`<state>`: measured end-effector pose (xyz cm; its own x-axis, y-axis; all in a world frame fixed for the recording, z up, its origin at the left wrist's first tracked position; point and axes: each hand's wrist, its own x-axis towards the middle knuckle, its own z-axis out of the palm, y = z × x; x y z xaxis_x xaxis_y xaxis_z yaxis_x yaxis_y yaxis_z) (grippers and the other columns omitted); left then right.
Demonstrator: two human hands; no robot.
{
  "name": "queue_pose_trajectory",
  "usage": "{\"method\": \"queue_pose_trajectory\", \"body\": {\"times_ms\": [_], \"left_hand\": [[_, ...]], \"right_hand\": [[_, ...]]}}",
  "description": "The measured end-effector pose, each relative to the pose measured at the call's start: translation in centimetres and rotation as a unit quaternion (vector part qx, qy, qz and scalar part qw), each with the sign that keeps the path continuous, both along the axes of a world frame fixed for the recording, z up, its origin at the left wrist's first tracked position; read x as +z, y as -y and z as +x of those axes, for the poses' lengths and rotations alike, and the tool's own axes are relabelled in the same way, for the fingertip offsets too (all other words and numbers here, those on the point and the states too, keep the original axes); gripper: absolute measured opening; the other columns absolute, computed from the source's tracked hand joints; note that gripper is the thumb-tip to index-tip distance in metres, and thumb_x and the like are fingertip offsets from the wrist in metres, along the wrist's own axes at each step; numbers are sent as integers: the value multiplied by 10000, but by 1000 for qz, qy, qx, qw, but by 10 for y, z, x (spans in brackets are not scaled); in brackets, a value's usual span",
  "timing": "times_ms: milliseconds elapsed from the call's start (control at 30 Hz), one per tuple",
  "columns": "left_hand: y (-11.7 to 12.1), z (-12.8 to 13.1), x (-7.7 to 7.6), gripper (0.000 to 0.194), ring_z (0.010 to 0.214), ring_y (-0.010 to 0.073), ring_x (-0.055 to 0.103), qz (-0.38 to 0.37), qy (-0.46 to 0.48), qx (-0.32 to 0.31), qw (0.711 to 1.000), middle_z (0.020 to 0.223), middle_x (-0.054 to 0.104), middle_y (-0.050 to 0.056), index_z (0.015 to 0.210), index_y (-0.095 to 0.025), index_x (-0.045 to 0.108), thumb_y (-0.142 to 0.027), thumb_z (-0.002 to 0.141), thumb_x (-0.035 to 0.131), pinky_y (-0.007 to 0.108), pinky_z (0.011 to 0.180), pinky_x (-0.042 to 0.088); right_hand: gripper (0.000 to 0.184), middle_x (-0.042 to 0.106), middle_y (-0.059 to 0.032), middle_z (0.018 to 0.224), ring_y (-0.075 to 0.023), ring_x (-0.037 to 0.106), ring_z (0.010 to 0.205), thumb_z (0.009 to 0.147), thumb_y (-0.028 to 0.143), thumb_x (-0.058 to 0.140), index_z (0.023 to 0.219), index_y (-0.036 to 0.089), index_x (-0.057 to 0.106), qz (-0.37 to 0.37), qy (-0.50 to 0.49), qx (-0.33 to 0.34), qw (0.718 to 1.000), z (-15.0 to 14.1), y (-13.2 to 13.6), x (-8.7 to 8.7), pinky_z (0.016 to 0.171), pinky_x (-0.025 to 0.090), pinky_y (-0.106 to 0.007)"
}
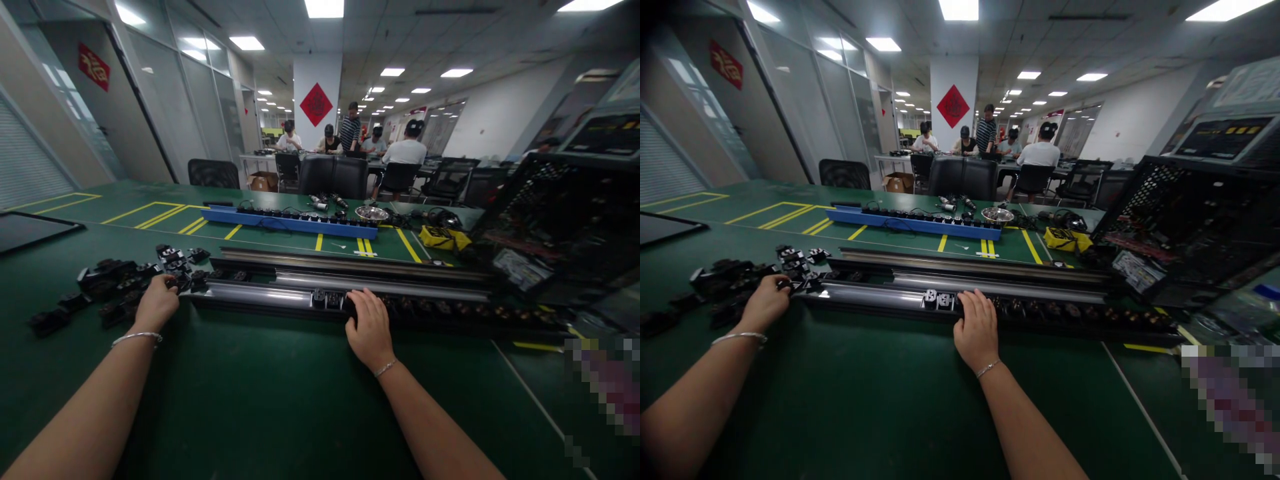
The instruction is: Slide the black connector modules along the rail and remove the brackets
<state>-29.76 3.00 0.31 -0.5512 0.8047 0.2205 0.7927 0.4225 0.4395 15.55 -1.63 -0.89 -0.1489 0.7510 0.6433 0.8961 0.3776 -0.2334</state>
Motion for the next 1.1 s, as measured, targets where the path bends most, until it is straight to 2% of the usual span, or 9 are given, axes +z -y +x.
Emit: {"method": "queue_pose_trajectory", "body": {"times_ms": [133,300,467,567,667,733,867,967,1100], "left_hand": [[-3,-11,0,338,1017,278,553,-67,-7,28,997,1123,586,134,1145,-153,467,-204,810,463,407,841,452],[-8,-14,7,385,1108,288,510,-94,-40,26,994,1195,565,132,1169,-158,479,-175,784,505,429,917,420],[-10,8,26,422,1267,283,356,-23,-110,11,994,1334,467,95,1207,-155,476,-178,785,473,459,1026,324],[-9,45,37,421,1275,283,342,70,-126,-36,989,1327,468,118,1189,-102,490,-261,800,461,437,1068,274],[-5,100,42,380,1210,233,431,131,-94,-176,971,1264,517,129,1122,-101,529,-281,794,460,355,1071,288],[1,142,39,365,1229,214,423,131,-54,-270,953,1260,527,110,1121,-143,525,-323,813,446,352,1073,291],[12,218,25,416,1265,205,396,81,-5,-385,919,1292,518,89,1213,-188,471,-373,841,447,382,1066,307],[17,253,14,468,1276,239,386,58,1,-404,913,1308,509,120,1246,-184,459,-408,836,474,426,1061,299],[20,269,6,430,1266,255,399,49,-23,-382,922,1285,545,83,1231,-249,486,-420,837,484,499,1072,237]], "right_hand": [[497,574,-86,1193,-230,390,1238,710,97,419,1192,168,517,-1,-1,0,1000,0,1,0,1047,275,-448],[475,572,-85,1200,-225,385,1240,718,97,421,1178,155,524,-11,-1,-3,1000,0,2,2,1057,267,-437],[481,573,-85,1199,-229,389,1238,714,100,429,1180,164,525,-13,-6,-3,1000,-1,1,2,1054,267,-443],[484,574,-85,1196,-229,391,1236,708,98,432,1178,165,528,-11,-9,-2,1000,-1,1,2,1053,269,-441],[491,575,-83,1195,-230,392,1236,707,97,430,1183,170,527,-11,-12,0,1000,-2,1,2,1052,271,-442],[493,574,-82,1197,-232,391,1238,709,99,430,1187,174,527,-10,-15,2,1000,-2,1,2,1054,269,-444],[478,572,-85,1203,-234,387,1241,722,106,427,1185,164,528,-15,-19,3,1000,-2,2,3,1059,260,-448],[487,565,-86,1213,-233,376,1251,727,104,422,1202,161,518,-13,-16,3,1000,-2,3,3,1063,254,-450],[519,536,-82,1246,-238,347,1268,741,109,427,1249,191,494,-19,5,-6,1000,-4,5,3,1069,240,-461]]}}
